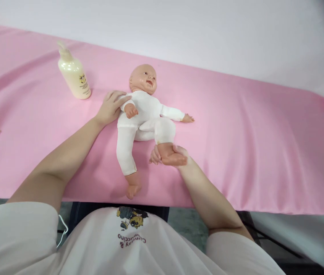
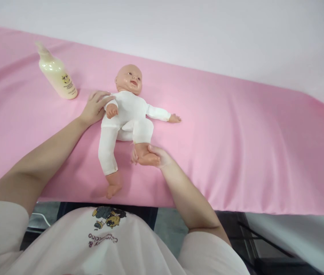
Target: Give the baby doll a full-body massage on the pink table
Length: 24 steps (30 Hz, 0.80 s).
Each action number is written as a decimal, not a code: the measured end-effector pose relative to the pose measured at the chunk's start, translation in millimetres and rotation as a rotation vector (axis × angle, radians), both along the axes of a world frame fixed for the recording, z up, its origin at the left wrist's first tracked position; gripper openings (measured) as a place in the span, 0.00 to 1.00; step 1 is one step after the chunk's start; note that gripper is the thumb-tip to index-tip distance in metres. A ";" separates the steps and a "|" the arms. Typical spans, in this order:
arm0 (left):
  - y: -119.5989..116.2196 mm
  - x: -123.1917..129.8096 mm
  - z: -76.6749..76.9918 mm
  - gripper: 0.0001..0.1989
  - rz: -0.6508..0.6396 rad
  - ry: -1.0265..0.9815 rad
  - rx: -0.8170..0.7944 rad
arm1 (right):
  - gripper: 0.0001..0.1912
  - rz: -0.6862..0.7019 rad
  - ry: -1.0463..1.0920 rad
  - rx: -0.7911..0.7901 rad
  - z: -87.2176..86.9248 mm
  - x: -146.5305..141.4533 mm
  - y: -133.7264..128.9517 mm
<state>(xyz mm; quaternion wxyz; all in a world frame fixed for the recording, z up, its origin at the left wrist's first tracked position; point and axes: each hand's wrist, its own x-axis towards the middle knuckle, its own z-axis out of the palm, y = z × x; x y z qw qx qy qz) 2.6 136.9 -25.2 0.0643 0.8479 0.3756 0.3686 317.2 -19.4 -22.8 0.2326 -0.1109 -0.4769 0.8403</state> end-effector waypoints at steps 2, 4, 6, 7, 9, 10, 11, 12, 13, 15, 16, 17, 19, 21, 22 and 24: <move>-1.3 0.9 1.4 0.21 -0.006 0.003 0.000 | 0.32 -0.136 -0.068 -0.063 4.2 -2.4 0.1; -1.9 1.3 2.6 0.20 -0.013 0.005 0.005 | 0.30 -0.234 -0.161 -0.140 6.2 -3.1 -1.9; -2.2 1.4 3.4 0.20 -0.017 0.009 0.009 | 0.29 -0.290 -0.248 -0.205 6.7 -3.4 -4.3; -2.2 1.4 3.5 0.20 -0.018 0.012 0.011 | 0.28 -0.311 -0.275 -0.226 6.8 -3.6 -5.3; -2.0 1.0 3.1 0.20 -0.021 0.021 0.018 | 0.29 -0.323 -0.291 -0.240 7.1 -4.5 -6.3; -1.6 0.7 2.5 0.20 -0.023 0.023 0.026 | 0.29 -0.316 -0.282 -0.234 7.4 -5.0 -6.4; -1.0 0.2 1.5 0.20 -0.023 0.020 0.034 | 0.30 -0.303 -0.261 -0.218 7.6 -5.7 -6.1; 0.1 -0.5 0.1 0.21 -0.021 0.012 0.040 | 0.30 -0.286 -0.226 -0.193 7.7 -6.3 -5.7; 1.7 -1.5 -1.7 0.22 -0.014 0.000 0.044 | 0.31 -0.263 -0.179 -0.160 7.4 -6.9 -5.2; 6.8 -4.7 -7.0 0.26 0.015 -0.038 0.045 | 0.33 -0.197 -0.073 -0.079 5.1 -7.6 -4.1; 10.3 -6.8 -10.4 0.28 0.036 -0.061 0.043 | 0.34 -0.159 -0.026 -0.037 3.0 -7.7 -3.8; 14.4 -9.2 -14.3 0.30 0.061 -0.088 0.039 | 0.35 -0.119 0.007 0.003 0.5 -7.5 -3.8; 23.5 -14.4 -22.9 0.33 0.123 -0.154 0.029 | 0.36 -0.039 0.029 0.055 -4.6 -6.3 -5.1; 32.1 -19.0 -31.1 0.33 0.190 -0.225 0.015 | 0.36 0.019 0.008 0.057 -7.8 -3.8 -8.2; 35.7 -20.8 -34.3 0.32 0.221 -0.258 0.009 | 0.35 0.043 -0.007 0.042 -8.2 -2.0 -10.0; 40.6 -22.9 -38.1 0.30 0.257 -0.319 -0.002 | 0.33 0.097 -0.052 0.000 -6.7 2.6 -13.0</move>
